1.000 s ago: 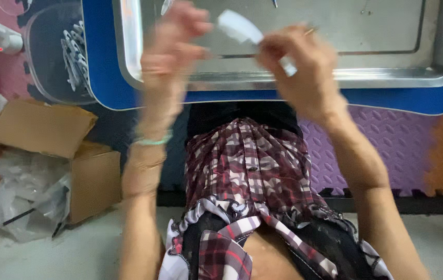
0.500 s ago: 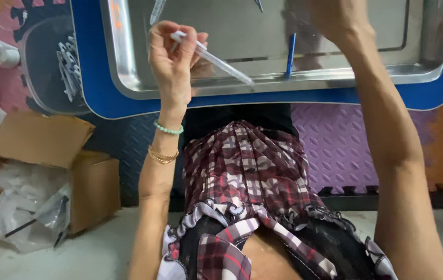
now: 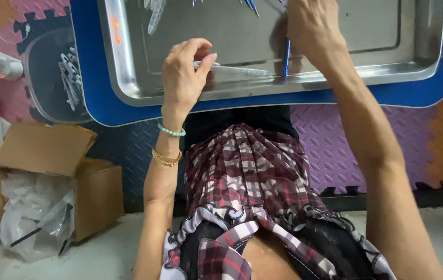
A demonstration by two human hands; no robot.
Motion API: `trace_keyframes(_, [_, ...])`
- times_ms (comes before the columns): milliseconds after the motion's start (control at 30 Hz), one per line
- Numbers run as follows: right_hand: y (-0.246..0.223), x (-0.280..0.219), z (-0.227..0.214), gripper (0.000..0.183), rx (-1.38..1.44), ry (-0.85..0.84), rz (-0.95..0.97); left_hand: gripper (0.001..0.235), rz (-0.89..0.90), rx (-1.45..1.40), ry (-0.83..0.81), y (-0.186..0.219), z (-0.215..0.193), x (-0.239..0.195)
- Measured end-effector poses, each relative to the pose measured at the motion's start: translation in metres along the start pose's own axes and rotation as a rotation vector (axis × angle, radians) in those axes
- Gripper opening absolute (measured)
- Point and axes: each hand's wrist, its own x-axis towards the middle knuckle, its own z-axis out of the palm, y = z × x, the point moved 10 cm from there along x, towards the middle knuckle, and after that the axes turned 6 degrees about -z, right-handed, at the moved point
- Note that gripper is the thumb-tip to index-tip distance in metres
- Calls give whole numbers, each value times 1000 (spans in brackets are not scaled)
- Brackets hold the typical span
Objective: The person assembles pens by inserting blue barrels into white casings. They repeatedly pick up the components from a metal tray, fit them together, and place the assembled pens back on the tray.
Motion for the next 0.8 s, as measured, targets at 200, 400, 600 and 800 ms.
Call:
trace_keyframes(200, [-75, -38, -117, 33, 176, 89, -2, 71, -64, -295, -69, 37, 3, 1])
trace_keyframes(400, [-78, -39, -118, 11, 424, 95, -184, 29, -259, -1070, -92, 38, 13, -3])
trace_keyframes(600, [41, -8, -71, 59, 239, 168, 11, 45, -331, -1133, -33, 39, 2, 5])
trace_keyframes(800, [42, 4, -20, 10, 346, -242, -16, 46, -402, -1150, -79, 16, 16, 7])
